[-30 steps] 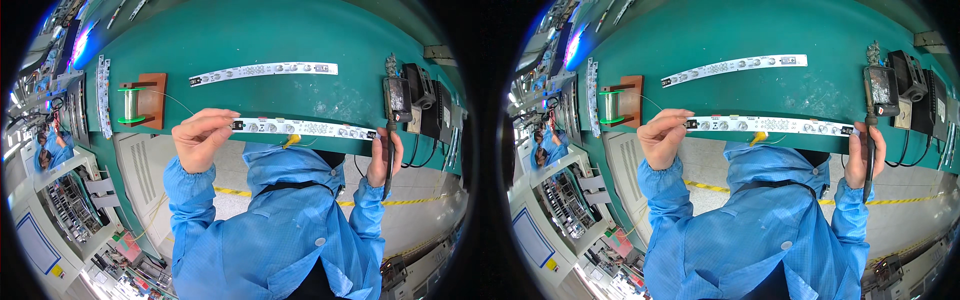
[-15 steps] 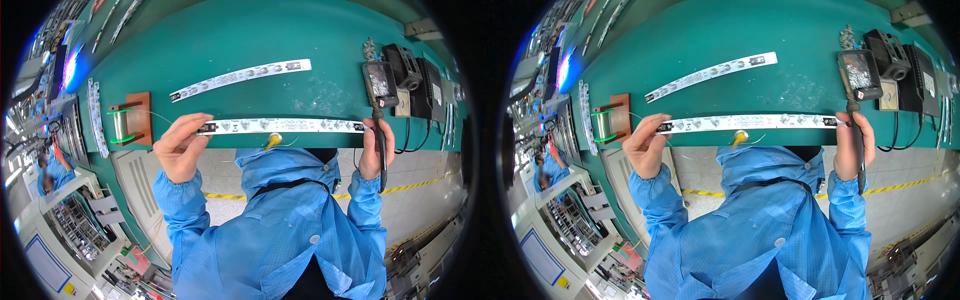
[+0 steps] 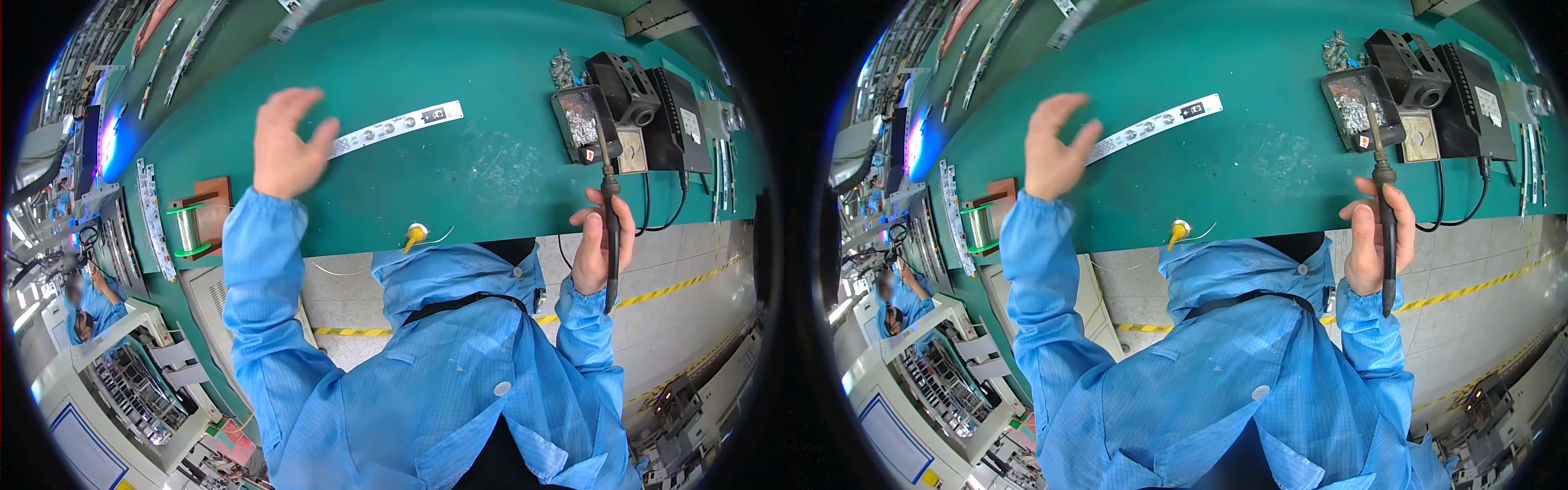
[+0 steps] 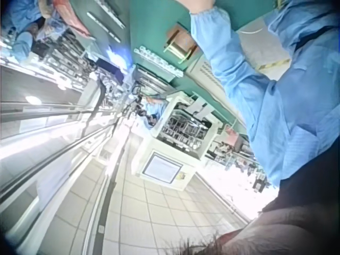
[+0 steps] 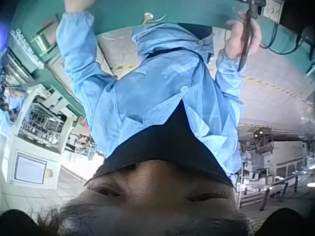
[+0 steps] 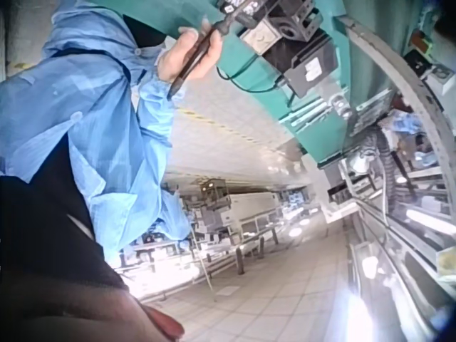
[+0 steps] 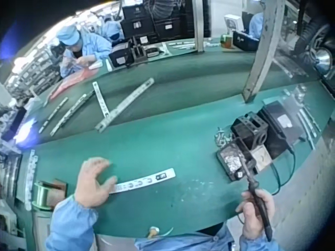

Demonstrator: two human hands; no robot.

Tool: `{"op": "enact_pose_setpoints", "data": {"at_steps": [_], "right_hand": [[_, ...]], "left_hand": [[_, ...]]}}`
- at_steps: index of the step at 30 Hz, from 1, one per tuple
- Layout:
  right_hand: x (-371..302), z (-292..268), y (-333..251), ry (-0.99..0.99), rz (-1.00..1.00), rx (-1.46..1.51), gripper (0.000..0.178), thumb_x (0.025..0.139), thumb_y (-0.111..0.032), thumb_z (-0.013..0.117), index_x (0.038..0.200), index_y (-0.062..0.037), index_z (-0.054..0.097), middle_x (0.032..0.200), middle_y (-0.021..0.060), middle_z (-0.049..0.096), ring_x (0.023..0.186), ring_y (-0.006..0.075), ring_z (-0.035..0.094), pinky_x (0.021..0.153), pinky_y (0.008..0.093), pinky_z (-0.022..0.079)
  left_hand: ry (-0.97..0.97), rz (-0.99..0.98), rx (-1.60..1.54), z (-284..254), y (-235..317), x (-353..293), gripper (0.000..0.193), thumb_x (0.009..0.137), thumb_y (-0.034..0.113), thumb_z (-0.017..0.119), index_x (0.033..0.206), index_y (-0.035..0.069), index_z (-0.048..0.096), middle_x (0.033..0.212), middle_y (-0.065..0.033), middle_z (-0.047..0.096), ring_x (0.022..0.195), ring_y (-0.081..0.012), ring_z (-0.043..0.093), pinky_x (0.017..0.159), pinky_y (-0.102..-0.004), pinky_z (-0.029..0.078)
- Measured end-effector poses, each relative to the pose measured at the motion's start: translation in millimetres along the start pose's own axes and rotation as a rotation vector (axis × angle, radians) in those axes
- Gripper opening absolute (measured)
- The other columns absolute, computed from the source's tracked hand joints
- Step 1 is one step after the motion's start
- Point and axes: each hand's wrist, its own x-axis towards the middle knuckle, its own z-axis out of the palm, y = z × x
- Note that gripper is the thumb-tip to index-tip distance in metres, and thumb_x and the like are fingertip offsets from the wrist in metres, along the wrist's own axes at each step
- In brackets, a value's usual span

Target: Soldering wires and components onto LED light strips at a manual assembly station.

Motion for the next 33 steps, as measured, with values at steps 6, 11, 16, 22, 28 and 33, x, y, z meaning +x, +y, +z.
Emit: {"op": "enact_pose_setpoints", "data": {"at_steps": [6,11,16,22,28,33], "right_hand": [[-1.7,0.8,0.3,-0.011,0.018,-0.002,0.04,0.095,-0.009,0.058,0.133,-0.004,0.048,0.116,0.0208,0.063,0.08,0.017,0.062,0.076,0.0314,0.051],[-7.5,9.2,-0.5,-0.061,-0.051,-0.094,0.039,0.09,0.001,0.06,0.129,-0.0035,0.05,0.115,0.0218,0.064,0.089,0.0213,0.064,0.08,0.0336,0.052],[1.8,30.8,-2.2,-0.27,-0.261,-0.349,0.042,0.078,0.012,0.068,0.116,-0.0006,0.057,0.112,0.0221,0.065,0.104,0.0311,0.066,0.088,0.0373,0.052],[0.1,46.3,3.3,-0.307,-0.329,-0.413,0.043,0.069,0.012,0.073,0.109,-0.0015,0.063,0.102,0.02,0.066,0.09,0.0335,0.066,0.081,0.038,0.053],[2.9,40.8,2.2,-0.419,-0.394,-0.43,0.048,0.066,0.011,0.075,0.111,0.0004,0.061,0.109,0.0222,0.067,0.097,0.0357,0.066,0.088,0.044,0.051],[8.0,46.2,4.5,-0.368,-0.468,-0.481,0.042,0.067,0.004,0.078,0.106,-0.0022,0.065,0.094,0.0165,0.066,0.086,0.0336,0.066,0.084,0.0457,0.051]], "left_hand": [[-0.225,0.146,-0.01,11.5,13.4,-17.0,0.015,0.074,0.003,0.072,0.087,0.004,0.066,0.102,-0.0134,0.062,0.093,-0.0314,0.059,0.081,-0.0384,0.049],[0.02,0.483,-0.059,29.6,48.8,-41.6,0.016,0.069,-0.008,0.065,0.083,-0.001,0.065,0.09,-0.0143,0.065,0.076,-0.0305,0.066,0.066,-0.0365,0.055],[0.025,0.599,0.061,43.5,59.7,-66.7,0.024,0.063,-0.005,0.067,0.087,-0.005,0.067,0.096,-0.0162,0.067,0.085,-0.0297,0.067,0.07,-0.0361,0.056],[-0.038,0.448,-0.044,29.9,83.7,-79.3,0.024,0.063,-0.004,0.075,0.085,-0.002,0.068,0.097,-0.0136,0.066,0.086,-0.0317,0.065,0.07,-0.0387,0.053],[-0.14,0.406,-0.159,43.9,99.5,-103.8,0.026,0.062,-0.002,0.075,0.087,0.003,0.068,0.09,-0.0093,0.062,0.078,-0.0289,0.059,0.067,-0.039,0.049],[0.016,0.335,-0.331,51.5,106.2,-113.3,0.024,0.064,-0.005,0.074,0.085,0.001,0.066,0.087,-0.0097,0.062,0.07,-0.0261,0.061,0.06,-0.0352,0.048]]}}
